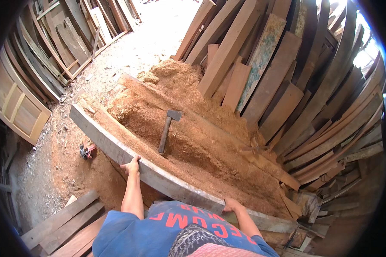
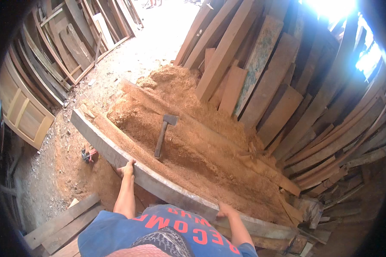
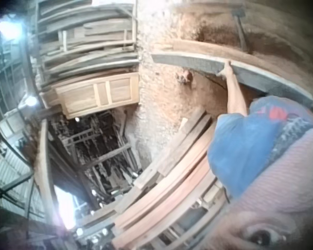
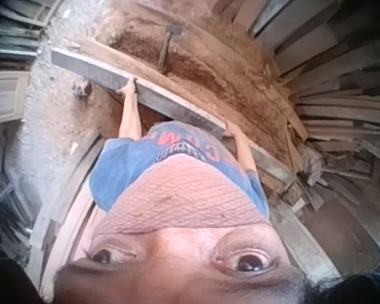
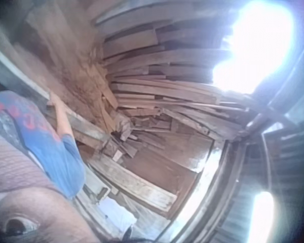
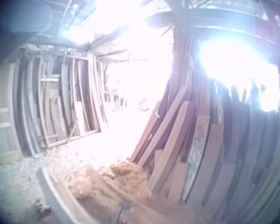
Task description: The person uses a chisel and a small axe to shape and smooth a long wooden plank. They repeatedly chip away at the wood's surface, flip the plank to work on different sides, and inspect the progress by running their hand along the surface.
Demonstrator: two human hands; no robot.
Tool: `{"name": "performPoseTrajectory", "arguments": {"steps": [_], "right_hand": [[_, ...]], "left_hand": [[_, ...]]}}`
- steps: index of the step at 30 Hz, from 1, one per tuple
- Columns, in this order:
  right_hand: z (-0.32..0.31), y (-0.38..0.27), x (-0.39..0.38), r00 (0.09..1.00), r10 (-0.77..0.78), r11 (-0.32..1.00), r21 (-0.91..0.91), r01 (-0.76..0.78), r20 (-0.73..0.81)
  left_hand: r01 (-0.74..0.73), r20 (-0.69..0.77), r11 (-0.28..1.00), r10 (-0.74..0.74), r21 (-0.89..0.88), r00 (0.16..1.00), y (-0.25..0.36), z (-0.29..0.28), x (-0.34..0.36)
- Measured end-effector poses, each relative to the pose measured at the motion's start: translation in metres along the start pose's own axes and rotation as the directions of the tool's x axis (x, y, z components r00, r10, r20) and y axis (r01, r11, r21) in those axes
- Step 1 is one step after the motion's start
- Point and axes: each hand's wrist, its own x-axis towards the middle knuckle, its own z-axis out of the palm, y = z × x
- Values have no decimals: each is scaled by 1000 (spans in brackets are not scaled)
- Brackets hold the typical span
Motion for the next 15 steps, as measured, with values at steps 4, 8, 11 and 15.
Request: {"name": "performPoseTrajectory", "arguments": {"steps": [4, 8, 11, 15], "right_hand": [[-13, -38, -57, 981, -28, 997, -72, 14, -191], [-6, -47, -81, 933, -71, 992, -120, 30, -352], [14, -57, -75, 866, -123, 981, -192, 32, -484], [60, -68, -64, 797, -128, 971, -240, -21, -591]], "left_hand": [[-118, 86, 925, 159, -360, 983, -19, -19, 13], [-139, 292, 815, 353, -563, 889, -17, -16, 19], [-13, 550, 917, 251, -399, 797, -14, -17, 72], [-500, 107, 866, 499, -25, 860, 27, -30, 64]]}}
